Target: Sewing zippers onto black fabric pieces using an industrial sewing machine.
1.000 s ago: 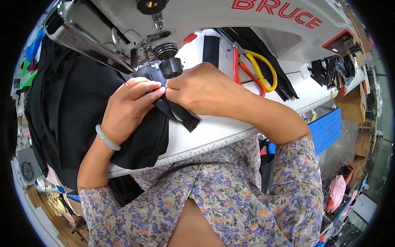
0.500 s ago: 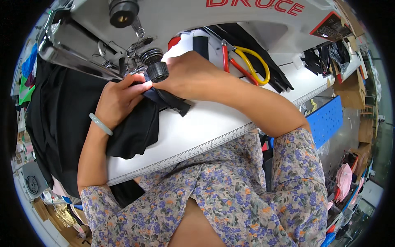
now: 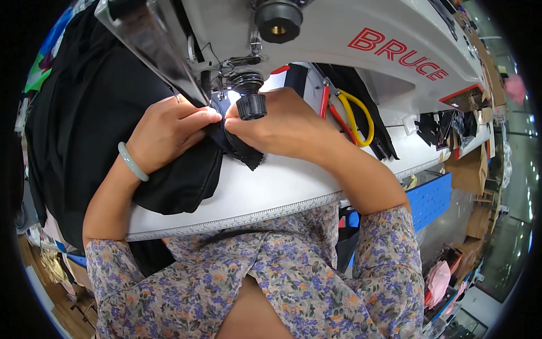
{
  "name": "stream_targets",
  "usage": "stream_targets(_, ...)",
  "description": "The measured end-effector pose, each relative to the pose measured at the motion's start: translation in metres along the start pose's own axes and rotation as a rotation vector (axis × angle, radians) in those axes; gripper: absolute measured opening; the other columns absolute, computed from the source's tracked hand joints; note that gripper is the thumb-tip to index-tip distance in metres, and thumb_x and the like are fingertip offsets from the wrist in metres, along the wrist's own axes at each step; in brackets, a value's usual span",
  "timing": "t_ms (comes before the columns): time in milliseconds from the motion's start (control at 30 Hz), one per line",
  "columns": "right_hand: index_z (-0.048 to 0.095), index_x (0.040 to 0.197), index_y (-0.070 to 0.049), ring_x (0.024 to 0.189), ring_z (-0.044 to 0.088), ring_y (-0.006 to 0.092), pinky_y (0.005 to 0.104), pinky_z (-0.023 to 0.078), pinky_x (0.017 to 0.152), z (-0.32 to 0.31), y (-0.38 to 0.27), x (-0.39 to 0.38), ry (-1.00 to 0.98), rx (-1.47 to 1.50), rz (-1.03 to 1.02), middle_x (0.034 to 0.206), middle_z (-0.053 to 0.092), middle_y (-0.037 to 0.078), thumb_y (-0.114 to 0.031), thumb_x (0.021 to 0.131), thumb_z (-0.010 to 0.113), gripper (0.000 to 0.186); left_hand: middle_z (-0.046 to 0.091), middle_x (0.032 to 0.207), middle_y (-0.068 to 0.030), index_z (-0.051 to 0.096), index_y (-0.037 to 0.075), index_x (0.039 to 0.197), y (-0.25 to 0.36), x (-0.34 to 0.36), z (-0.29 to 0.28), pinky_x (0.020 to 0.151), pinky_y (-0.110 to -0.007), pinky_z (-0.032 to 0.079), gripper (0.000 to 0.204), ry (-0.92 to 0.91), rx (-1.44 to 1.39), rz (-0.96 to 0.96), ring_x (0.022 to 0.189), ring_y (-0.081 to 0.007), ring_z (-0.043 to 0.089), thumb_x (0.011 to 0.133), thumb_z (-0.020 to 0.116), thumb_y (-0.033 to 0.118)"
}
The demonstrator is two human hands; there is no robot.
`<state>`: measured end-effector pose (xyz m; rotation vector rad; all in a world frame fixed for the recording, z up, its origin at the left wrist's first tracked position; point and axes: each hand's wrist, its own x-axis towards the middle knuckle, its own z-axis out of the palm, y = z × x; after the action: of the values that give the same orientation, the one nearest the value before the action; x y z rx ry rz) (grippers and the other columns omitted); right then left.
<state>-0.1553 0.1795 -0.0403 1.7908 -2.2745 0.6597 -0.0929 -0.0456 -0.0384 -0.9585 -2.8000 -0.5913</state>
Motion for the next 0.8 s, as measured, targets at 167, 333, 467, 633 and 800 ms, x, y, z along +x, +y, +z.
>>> stream_targets(167, 0.06, 0.081, -0.009, 0.064, 0.062, 0.023, 0.0348, 0.05, 0.054, -0.003, -0.001, 0.0, -0.139, -0.138, -0.062, 0.074, 0.061, 0.003, -0.01, 0.074, 0.062, 0.008, 0.055, 0.083, -0.0009, 0.066, 0.012, 0.102, 0.003, -0.001, 0.005, 0.074, -0.03, 0.048, 0.023, -0.014, 0.126, 0.053, 0.079, -0.0187, 0.056, 0.081, 0.059, 0.015)
stream_targets(333, 0.059, 0.082, -0.009, 0.058, 0.061, 0.0246, 0.0365, 0.048, 0.05, 0.002, -0.004, -0.002, 0.019, -0.048, 0.011, 0.072, 0.059, 0.004, -0.01, 0.073, 0.063, 0.009, 0.055, 0.084, -0.0021, 0.067, 0.01, 0.099, 0.0, -0.002, 0.006, 0.074, -0.032, 0.048, 0.021, -0.002, 0.118, 0.087, 0.08, -0.0192, 0.056, 0.082, 0.056, 0.015)
stream_targets(467, 0.057, 0.101, -0.019, 0.074, 0.061, 0.02, 0.0317, 0.048, 0.058, 0.008, -0.001, -0.008, -0.032, -0.103, 0.035, 0.095, 0.055, -0.002, -0.01, 0.074, 0.07, 0.031, 0.058, 0.084, -0.0035, 0.068, 0.01, 0.098, -0.004, -0.002, 0.006, 0.072, -0.033, 0.049, 0.021, 0.045, 0.056, 0.091, 0.08, -0.021, 0.058, 0.082, 0.055, 0.014)
stream_targets(633, 0.061, 0.077, -0.002, 0.055, 0.061, 0.0299, 0.0366, 0.047, 0.052, 0.022, 0.006, -0.002, 0.043, 0.003, 0.224, 0.061, 0.059, 0.013, -0.023, 0.078, 0.064, 0.022, 0.063, 0.081, -0.0047, 0.07, 0.011, 0.093, -0.009, 0.004, 0.002, 0.072, -0.033, 0.05, 0.016, 0.027, 0.089, -0.014, 0.077, -0.0229, 0.06, 0.082, 0.058, 0.014)
stream_targets(800, 0.063, 0.071, 0.004, 0.056, 0.061, 0.0314, 0.0353, 0.047, 0.056, 0.04, 0.021, -0.005, 0.073, 0.286, 0.575, 0.06, 0.059, 0.019, -0.035, 0.077, 0.069, 0.039, 0.065, 0.082, -0.0047, 0.07, 0.011, 0.09, -0.015, 0.009, 0.004, 0.075, -0.033, 0.05, 0.012, 0.048, 0.119, -0.101, 0.079, -0.0223, 0.062, 0.08, 0.063, 0.013)
